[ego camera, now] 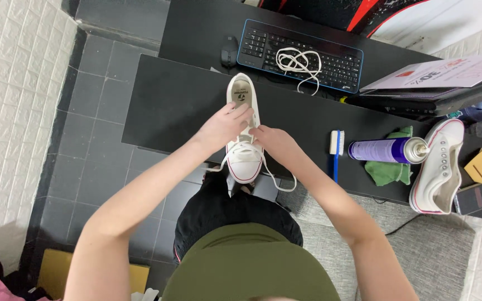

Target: The person laces a white high-top sneaker placed on a black desk. They thread the white shoelaces through the eyelets from the bottom up, pulling them taut and adjusting the tension to ensure they are even.

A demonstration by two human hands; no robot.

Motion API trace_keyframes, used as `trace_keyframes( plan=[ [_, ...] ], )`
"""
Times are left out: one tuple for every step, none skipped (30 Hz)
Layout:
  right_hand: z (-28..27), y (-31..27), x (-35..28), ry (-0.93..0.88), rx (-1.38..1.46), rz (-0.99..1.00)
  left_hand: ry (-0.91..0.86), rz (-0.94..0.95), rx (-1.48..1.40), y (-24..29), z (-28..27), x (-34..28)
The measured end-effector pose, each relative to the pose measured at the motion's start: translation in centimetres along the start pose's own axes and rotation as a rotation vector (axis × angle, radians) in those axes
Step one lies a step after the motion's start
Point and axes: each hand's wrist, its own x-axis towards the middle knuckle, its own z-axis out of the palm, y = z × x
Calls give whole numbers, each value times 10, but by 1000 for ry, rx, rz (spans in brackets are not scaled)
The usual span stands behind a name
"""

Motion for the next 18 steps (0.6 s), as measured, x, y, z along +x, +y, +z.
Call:
trace_keyframes(
  plan=[
    [1,2,0,-16,9,27,10,59,-44,-4,10,-4],
    [2,3,2,-31,17,50,19,116,-86,-9,19,-9],
    [3,2,2,-30,16,48,19,114,-83,-10,25,-14],
    [5,1,2,-32,-37,60,-40,88,-92,-9,32,-20],
    [6,0,1,-33,-90,72,-98,61,-100,-8,38,-25],
    [10,0,2,-34,-89,71,-99,60,-100,-7,49,-30],
    [15,0,4,-55,-83,83,-114,31,-93,-6,61,-35],
    [19,0,3,-77,-77,98,-128,5,-88,-3,72,-39],
    [15,-1,6,-79,-77,101,-128,7,-91,-1,73,-38],
    [10,-1,10,-122,22,105,-192,-26,-135,1,73,-38],
    [6,-2,14,-166,120,109,-256,-60,-179,2,73,-37],
    [8,0,18,-167,121,108,-257,-61,-180,2,70,-36],
    [11,3,21,-204,182,123,-294,-102,-234,2,67,-35],
    [13,5,25,-240,242,136,-331,-143,-288,2,63,-33],
    [1,2,23,-241,242,135,-331,-144,-288,3,59,-32],
    [-13,0,23,-266,318,174,-355,-175,-367,2,55,-31],
    [-26,-3,23,-291,395,212,-378,-207,-445,0,50,-29],
    [-18,0,24,-290,394,214,-377,-205,-445,-1,44,-25]
  ],
)
